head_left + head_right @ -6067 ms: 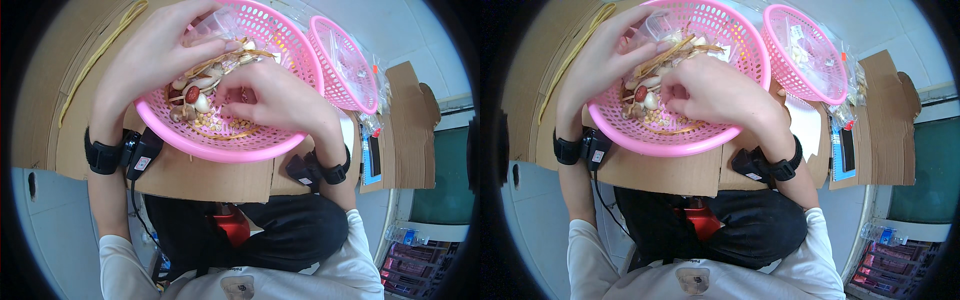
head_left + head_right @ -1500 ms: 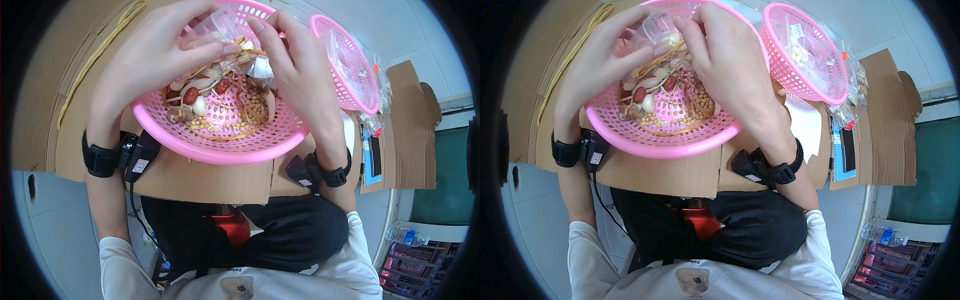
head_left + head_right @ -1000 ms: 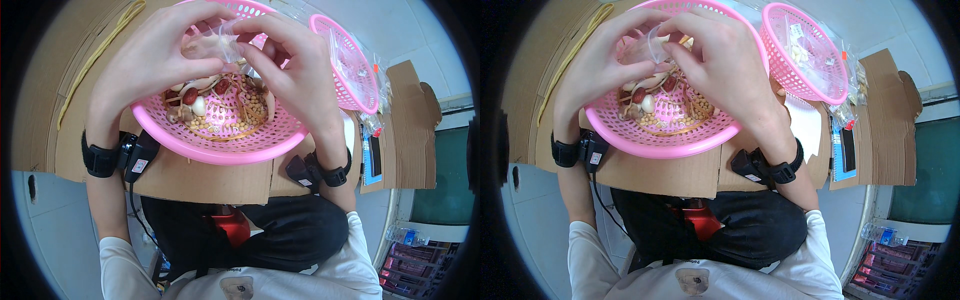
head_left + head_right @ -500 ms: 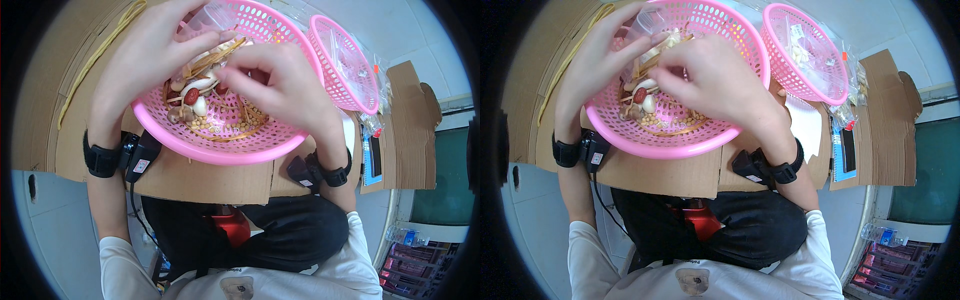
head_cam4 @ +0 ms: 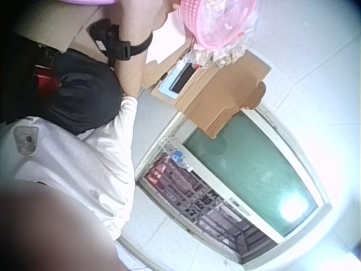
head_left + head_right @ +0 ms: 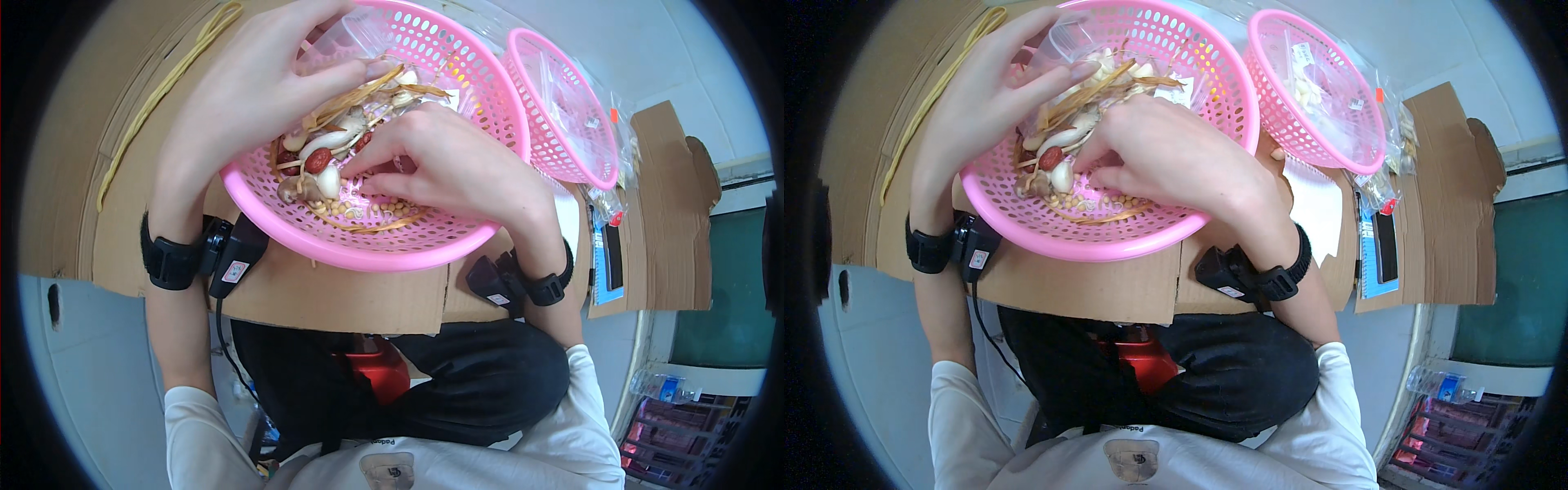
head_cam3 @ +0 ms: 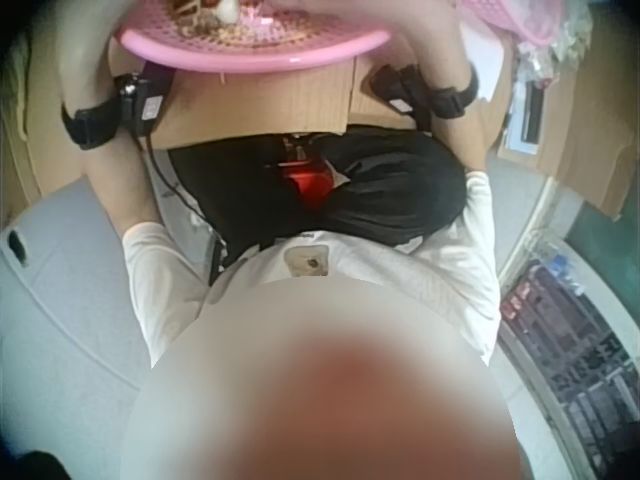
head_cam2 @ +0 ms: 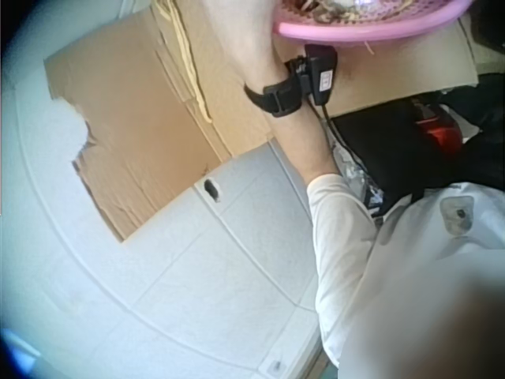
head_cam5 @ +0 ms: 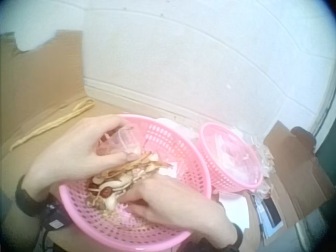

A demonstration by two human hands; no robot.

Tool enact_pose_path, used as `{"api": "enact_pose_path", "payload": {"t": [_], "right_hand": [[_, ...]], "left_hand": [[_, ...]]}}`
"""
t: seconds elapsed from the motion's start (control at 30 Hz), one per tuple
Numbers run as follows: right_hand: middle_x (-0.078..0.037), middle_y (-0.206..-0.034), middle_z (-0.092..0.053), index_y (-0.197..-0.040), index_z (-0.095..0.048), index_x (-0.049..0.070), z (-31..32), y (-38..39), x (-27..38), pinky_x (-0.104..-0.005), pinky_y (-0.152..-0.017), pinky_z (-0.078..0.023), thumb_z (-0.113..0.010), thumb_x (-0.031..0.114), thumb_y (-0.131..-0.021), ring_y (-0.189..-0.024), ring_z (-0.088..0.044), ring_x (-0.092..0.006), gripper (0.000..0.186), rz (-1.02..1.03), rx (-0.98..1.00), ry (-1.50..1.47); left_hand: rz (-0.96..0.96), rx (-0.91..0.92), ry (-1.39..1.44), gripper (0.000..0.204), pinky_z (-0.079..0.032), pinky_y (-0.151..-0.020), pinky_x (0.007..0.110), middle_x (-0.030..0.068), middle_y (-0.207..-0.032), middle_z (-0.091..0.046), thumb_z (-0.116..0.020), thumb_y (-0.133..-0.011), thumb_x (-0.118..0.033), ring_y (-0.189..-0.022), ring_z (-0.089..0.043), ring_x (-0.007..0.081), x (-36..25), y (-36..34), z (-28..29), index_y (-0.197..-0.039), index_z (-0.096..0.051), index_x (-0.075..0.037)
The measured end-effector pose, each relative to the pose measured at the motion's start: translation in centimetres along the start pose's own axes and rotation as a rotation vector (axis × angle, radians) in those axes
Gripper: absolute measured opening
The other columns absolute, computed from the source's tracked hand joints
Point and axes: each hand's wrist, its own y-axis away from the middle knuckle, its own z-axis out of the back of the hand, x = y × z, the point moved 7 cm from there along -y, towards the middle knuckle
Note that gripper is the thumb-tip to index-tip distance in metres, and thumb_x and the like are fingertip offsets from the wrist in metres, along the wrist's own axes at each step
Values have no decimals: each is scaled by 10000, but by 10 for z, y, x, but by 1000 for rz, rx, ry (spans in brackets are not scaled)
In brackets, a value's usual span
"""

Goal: Sort dried food ingredients from a pink basket into a small plastic container.

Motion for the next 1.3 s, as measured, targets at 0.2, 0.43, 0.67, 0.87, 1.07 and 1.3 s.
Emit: {"api": "enact_pose_path", "payload": {"t": [0.2,0.43,0.67,0.87,1.07,1.3], "right_hand": [[-183,-925,-789,-1109,-846,91,-3,2,3,-451,-851,-592,-760,63,-852,-888,-760,-356,272,26,40,-43],[-176,-890,-780,-1026,-851,80,-4,6,0,-454,-806,-592,-743,17,-811,-867,-758,-349,249,9,41,-119],[-154,-843,-771,-889,-808,-2,-5,9,1,-442,-709,-579,-726,46,-788,-763,-740,-315,139,41,39,-143],[-200,-717,-679,-793,-707,-34,-14,2,-7,-478,-672,-569,-666,28,-845,-752,-719,-382,91,-109,171,72],[-254,-853,-716,-903,-716,-85,-9,9,-8,-498,-762,-592,-646,77,-919,-824,-725,-413,177,-112,25,8],[-251,-837,-720,-935,-729,-93,-4,7,-7,-483,-774,-591,-657,192,-1008,-816,-731,-404,303,33,-129,20]], "left_hand": [[132,14,116,516,-554,-911,328,78,-1155,-735,-771,-929,-164,-1017,-680,155,23,6,-4,-1399,-639,1],[64,0,97,487,-559,-756,315,82,-995,-753,-784,-946,-191,-879,-687,133,7,-1,-7,-1365,-650,18],[62,-22,19,440,-563,-843,302,80,-1083,-753,-797,-973,-176,-964,-700,135,3,-2,-4,-1351,-668,8],[90,-27,59,441,-563,-881,304,75,-1145,-742,-800,-986,-173,-1030,-693,136,12,-3,-4,-1369,-669,3],[92,-40,25,427,-556,-872,296,75,-1144,-744,-791,-995,-184,-1027,-691,130,4,-1,-6,-1351,-672,19],[92,-38,35,433,-549,-849,290,79,-1130,-751,-795,-991,-187,-997,-688,123,2,-1,-5,-1351,-671,20]]}}
